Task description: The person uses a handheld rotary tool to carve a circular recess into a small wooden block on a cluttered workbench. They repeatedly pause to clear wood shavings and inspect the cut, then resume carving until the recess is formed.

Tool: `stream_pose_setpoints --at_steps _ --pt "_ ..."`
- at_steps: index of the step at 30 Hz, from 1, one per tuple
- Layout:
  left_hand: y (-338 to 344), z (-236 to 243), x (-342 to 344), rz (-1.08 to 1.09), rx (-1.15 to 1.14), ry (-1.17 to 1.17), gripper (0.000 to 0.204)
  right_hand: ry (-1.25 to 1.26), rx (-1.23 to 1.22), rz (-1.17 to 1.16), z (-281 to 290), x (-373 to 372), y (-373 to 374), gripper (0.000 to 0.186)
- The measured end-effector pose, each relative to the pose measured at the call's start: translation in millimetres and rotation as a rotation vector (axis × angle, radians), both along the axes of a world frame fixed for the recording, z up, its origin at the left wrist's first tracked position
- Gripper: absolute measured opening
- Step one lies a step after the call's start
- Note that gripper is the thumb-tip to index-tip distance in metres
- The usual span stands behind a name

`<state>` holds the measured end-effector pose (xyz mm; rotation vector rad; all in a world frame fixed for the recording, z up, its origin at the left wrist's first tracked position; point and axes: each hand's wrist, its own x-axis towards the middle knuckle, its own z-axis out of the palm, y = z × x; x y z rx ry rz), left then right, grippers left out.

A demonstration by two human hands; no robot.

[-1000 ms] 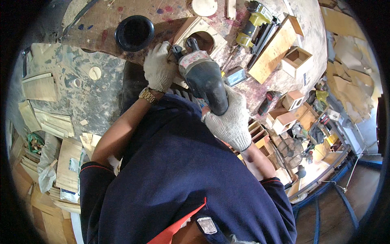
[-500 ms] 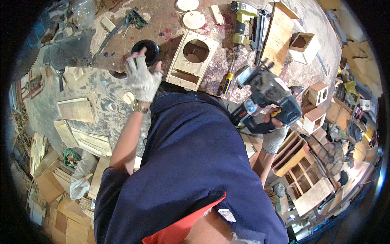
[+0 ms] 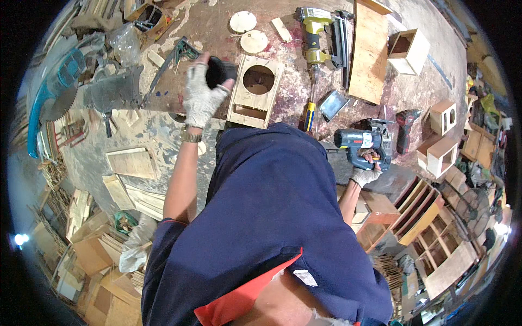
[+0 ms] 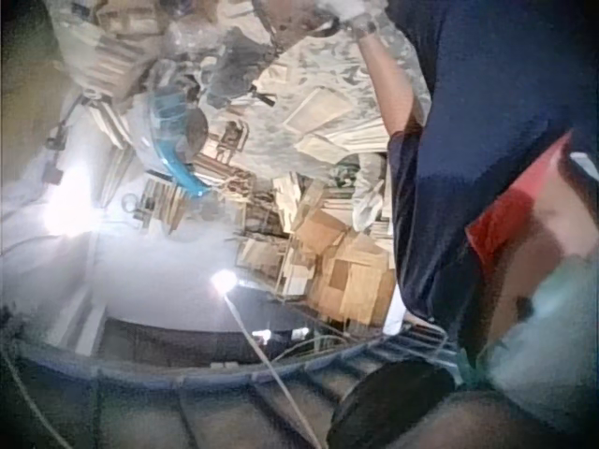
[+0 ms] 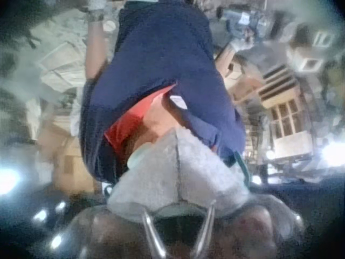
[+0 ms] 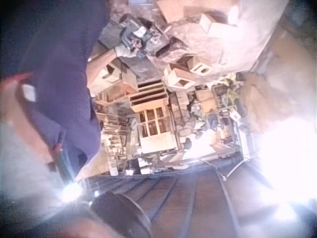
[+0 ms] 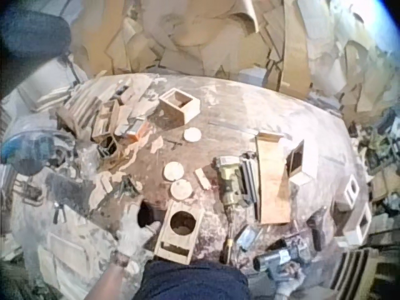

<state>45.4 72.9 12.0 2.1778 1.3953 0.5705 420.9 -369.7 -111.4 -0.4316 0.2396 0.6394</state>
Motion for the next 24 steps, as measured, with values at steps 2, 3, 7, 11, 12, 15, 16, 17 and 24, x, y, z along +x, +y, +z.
stream_pose_setpoints --at_steps 2,3,7,11,12,15,16,17,24 --pt "-5.5 12.6 25.2 -0.141 -0.072 -0.087 0.094 -0.032 -0.041 -0.041 -16.5 -0.3 -0.2 0.040" --pt "-9.3 16.3 37.0 -0.200 -0.095 -0.083 0.095 -0.059 0.039 -0.008 -23.6 -1.9 1.1 0.040" --pt "-12.5 22.8 64.0 -0.323 -0.125 0.071 0.095 0.051 -0.104 -0.174 -43.2 -0.2 10.4 0.048" --pt "-11.8 24.2 69.9 -0.391 -0.066 0.203 0.095 0.103 -0.054 -0.204 -50.2 -1.6 13.2 0.049" --pt "-11.7 24.4 71.4 -0.413 -0.050 0.213 0.095 0.080 -0.056 -0.175 -50.1 -1.5 13.3 0.049" --pt "-14.8 23.5 77.5 -0.462 0.005 0.301 0.099 0.098 -0.091 -0.204 -48.6 -2.6 14.1 0.046" --pt "-17.5 22.3 79.6 -0.462 0.026 0.360 0.100 0.107 -0.094 -0.216 -48.1 -2.6 14.9 0.044" --pt "-19.8 20.5 81.2 -0.468 0.070 0.393 0.101 0.143 -0.099 -0.248 -47.7 -3.3 15.4 0.042" --pt "-24.6 -10.2 78.9 -0.514 0.021 0.427 0.109 0.144 -0.102 -0.254 -45.5 -5.5 17.1 0.042"
